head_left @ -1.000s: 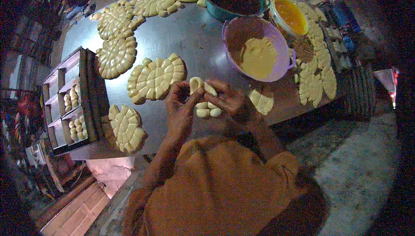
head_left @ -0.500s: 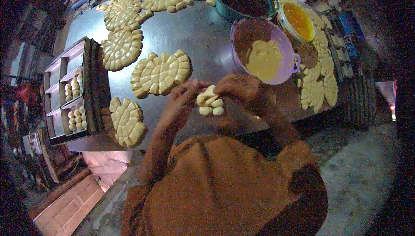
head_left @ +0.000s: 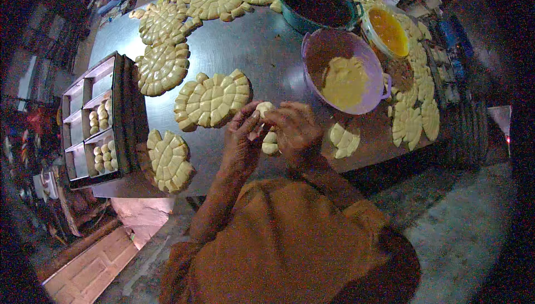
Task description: The person prepares filled dough pieces by hand, dipping small portions of dough into liquid ingredients, adding a filling from a bowl, and placing the assembled pieces into a baking tray.
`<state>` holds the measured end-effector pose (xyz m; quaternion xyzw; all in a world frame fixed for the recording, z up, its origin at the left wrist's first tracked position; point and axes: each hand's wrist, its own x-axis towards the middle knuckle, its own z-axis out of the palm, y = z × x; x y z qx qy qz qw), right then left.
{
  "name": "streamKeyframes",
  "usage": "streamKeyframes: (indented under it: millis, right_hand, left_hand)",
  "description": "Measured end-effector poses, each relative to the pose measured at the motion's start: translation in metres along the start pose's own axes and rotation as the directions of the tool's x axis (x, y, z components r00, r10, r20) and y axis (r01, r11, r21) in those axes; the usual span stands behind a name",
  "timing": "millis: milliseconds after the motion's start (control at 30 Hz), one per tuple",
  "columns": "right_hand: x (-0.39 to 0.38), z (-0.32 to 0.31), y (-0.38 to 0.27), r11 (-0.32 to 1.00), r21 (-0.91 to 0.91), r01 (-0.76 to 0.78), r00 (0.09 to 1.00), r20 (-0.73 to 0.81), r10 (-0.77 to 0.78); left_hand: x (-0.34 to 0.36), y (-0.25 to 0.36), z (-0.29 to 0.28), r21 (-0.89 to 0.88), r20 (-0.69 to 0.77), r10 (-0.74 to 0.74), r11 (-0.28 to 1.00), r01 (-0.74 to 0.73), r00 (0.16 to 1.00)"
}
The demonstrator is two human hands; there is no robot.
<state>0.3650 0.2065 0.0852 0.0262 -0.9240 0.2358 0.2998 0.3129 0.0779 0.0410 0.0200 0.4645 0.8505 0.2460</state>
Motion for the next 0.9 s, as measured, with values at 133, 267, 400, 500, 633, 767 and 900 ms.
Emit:
streamKeyframes:
  millis: [133, 267, 400, 500, 633, 767, 900]
  right_hand:
    - [0.005, -0.005, -0.011, 0.821, 0.329, -0.467, 0.884, 0.178, 0.432]
    - [0.002, -0.007, -0.002, 0.783, 0.443, -0.437, 0.896, 0.140, 0.421]
    - [-0.002, -0.009, -0.001, 0.554, 0.600, -0.577, 0.802, 0.287, 0.524]
    - [0.002, -0.008, 0.006, 0.844, 0.475, -0.249, 0.968, 0.143, 0.206]
    - [-0.006, -0.007, 0.029, 0.959, 0.208, 0.190, 0.972, 0.095, -0.214]
    - [-0.007, -0.008, 0.045, 0.927, 0.103, 0.361, 0.908, 0.189, -0.374]
    - [-0.012, -0.006, 0.050, 0.939, 0.116, 0.323, 0.891, 0.297, -0.343]
  left_hand:
    - [0.005, 0.009, -0.009, -0.047, 0.078, -0.057, 0.997, 0.061, 0.995]
    - [0.003, 0.025, 0.009, -0.247, 0.126, -0.153, 0.952, 0.180, 0.980]
    - [-0.002, 0.009, 0.013, 0.141, 0.018, 0.035, 0.989, -0.037, 0.999]
    - [0.004, -0.010, -0.004, -0.048, 0.025, -0.073, 0.996, 0.074, 0.997]
    - [0.008, -0.006, -0.012, -0.326, 0.096, -0.323, 0.884, 0.336, 0.942]
    - [-0.001, 0.009, 0.005, 0.116, 0.038, -0.183, 0.977, 0.177, 0.982]
    - [-0.003, -0.008, -0.003, 0.055, -0.002, -0.209, 0.976, 0.209, 0.978]
